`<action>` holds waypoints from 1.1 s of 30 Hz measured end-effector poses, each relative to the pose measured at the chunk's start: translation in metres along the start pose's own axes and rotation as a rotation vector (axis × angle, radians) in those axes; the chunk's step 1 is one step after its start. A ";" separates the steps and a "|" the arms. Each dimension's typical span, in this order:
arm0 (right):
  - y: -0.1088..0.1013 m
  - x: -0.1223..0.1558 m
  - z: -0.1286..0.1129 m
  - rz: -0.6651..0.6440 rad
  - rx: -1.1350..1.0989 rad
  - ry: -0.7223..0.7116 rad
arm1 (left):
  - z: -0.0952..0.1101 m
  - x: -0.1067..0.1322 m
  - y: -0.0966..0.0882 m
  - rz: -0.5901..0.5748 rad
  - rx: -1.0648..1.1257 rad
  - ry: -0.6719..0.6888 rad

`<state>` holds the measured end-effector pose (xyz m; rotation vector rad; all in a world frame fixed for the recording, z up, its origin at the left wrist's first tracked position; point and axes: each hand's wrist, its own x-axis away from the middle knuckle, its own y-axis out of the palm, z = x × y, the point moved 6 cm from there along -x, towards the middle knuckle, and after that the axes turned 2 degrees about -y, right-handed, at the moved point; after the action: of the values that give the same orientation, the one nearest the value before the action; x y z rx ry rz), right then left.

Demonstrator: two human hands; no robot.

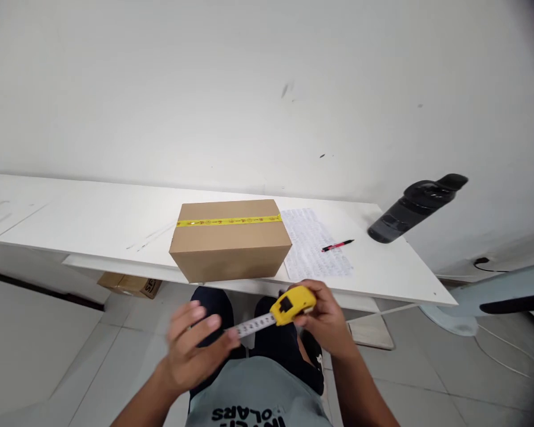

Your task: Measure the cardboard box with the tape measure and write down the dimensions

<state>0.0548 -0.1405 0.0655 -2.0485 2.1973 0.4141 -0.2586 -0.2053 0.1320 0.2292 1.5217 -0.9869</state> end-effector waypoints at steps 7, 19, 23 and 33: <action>0.061 0.043 0.042 -0.275 -0.063 0.312 | 0.020 0.037 0.062 -0.044 0.112 -0.001; 0.013 -0.077 0.005 -0.448 0.034 0.281 | -0.122 0.039 0.073 -0.089 0.110 -0.822; 0.027 -0.055 -0.002 -0.425 -0.007 0.307 | -0.130 -0.046 0.042 -0.064 -0.092 -0.800; 0.095 0.042 0.017 -0.508 -0.275 0.474 | -0.151 -0.179 0.125 -0.925 -0.289 -0.485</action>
<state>-0.0447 -0.1711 0.0504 -2.9997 1.7744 0.1931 -0.2441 0.0453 0.2190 -0.9376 1.2726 -1.3720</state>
